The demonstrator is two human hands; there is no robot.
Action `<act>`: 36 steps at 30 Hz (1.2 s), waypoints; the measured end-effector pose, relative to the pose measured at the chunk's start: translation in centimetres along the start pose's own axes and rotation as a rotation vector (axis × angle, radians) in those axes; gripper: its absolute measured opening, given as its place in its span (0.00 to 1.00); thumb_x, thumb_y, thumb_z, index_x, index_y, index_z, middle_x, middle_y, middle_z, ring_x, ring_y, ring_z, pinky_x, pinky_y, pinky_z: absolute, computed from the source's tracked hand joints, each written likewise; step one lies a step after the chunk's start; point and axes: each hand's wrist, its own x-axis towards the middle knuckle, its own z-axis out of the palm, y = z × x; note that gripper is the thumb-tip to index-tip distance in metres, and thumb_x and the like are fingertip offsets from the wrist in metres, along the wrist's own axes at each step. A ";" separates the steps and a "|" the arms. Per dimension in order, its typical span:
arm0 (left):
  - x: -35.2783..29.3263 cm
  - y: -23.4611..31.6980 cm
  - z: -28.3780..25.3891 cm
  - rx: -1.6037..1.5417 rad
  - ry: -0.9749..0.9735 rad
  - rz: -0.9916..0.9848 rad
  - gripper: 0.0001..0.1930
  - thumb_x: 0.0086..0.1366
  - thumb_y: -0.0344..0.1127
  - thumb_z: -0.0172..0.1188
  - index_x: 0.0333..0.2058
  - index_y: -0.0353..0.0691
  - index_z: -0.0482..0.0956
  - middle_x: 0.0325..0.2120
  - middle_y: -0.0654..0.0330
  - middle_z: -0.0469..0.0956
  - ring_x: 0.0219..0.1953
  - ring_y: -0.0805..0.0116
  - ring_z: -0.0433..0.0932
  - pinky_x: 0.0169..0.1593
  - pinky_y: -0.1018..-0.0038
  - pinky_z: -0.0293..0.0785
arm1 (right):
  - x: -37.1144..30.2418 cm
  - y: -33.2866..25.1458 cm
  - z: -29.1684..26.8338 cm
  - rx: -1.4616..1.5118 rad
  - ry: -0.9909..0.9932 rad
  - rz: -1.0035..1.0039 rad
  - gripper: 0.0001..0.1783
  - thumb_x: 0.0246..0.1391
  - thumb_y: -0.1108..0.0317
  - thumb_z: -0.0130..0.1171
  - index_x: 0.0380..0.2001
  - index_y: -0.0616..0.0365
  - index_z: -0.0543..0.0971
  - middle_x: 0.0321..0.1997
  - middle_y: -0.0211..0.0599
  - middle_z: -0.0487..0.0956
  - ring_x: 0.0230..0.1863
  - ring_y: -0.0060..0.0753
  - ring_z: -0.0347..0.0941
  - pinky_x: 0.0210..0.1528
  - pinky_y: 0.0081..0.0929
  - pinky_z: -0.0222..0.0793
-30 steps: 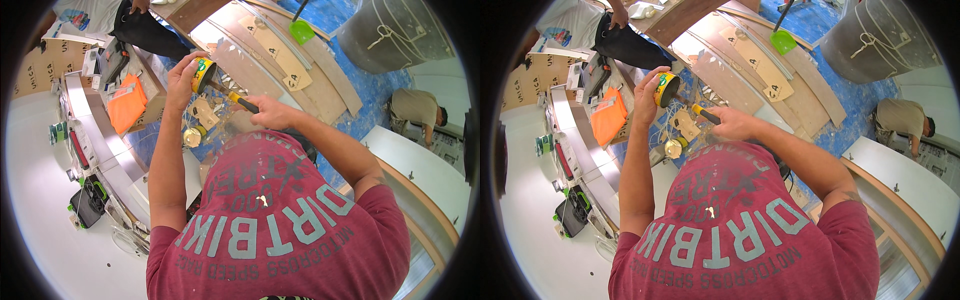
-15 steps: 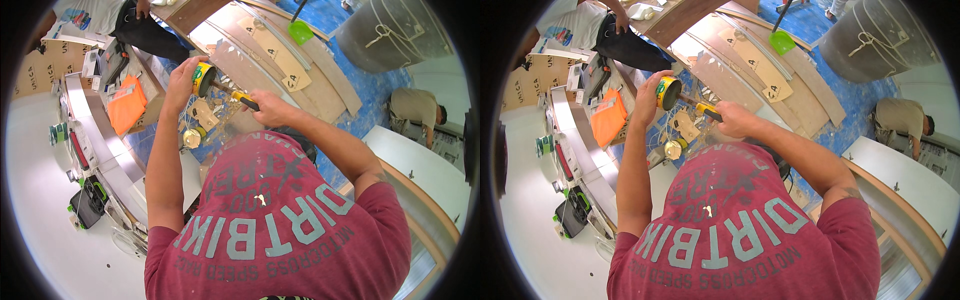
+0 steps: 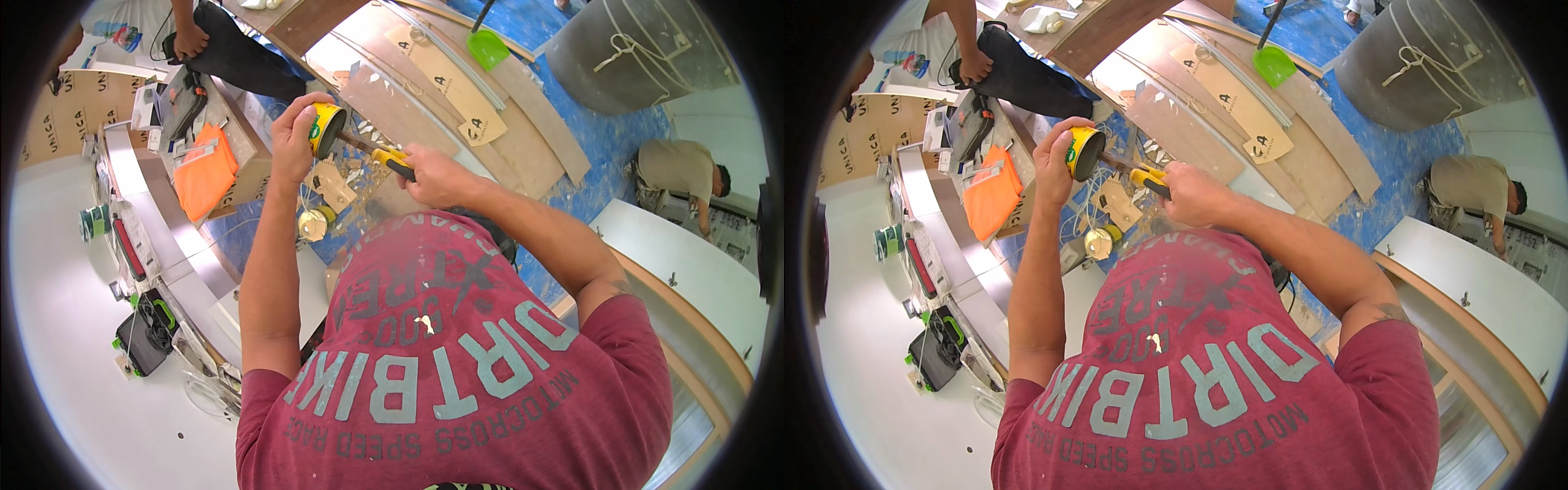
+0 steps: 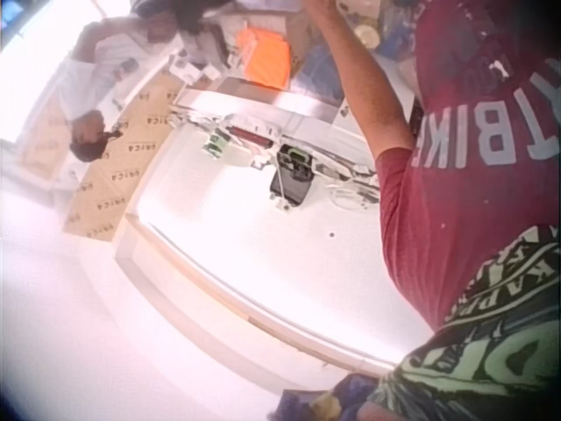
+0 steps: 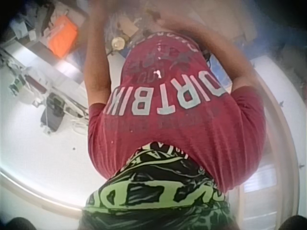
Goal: The person rinses a small paint can under running water in a kitchen sink, then moves to a workbench to scrape the inside of the can with a utility knife. They also wipe the can's exterior with a cloth.
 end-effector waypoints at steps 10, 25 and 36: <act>-0.3 -0.3 0.0 -0.122 -0.003 -0.010 0.14 0.74 0.32 0.52 0.48 0.32 0.84 0.43 0.60 0.83 0.43 0.76 0.80 0.49 0.80 0.76 | -0.4 -0.2 -0.3 0.285 -0.101 -0.184 0.31 0.48 0.71 0.52 0.59 0.54 0.80 0.48 0.45 0.80 0.52 0.42 0.77 0.58 0.35 0.71; -0.1 -0.9 0.9 -0.169 0.013 -0.025 0.17 0.74 0.35 0.50 0.49 0.30 0.83 0.44 0.55 0.83 0.43 0.73 0.82 0.48 0.78 0.80 | -1.0 -1.2 -0.4 0.361 -0.123 0.002 0.28 0.51 0.73 0.49 0.57 0.56 0.80 0.36 0.37 0.77 0.41 0.29 0.76 0.47 0.33 0.74; 0.7 1.1 1.3 -0.058 -0.003 -0.227 0.15 0.75 0.35 0.51 0.48 0.34 0.84 0.42 0.61 0.84 0.42 0.77 0.80 0.47 0.80 0.77 | -0.2 1.6 0.1 0.035 0.019 -0.115 0.22 0.45 0.75 0.52 0.45 0.56 0.84 0.43 0.50 0.79 0.50 0.49 0.76 0.57 0.38 0.71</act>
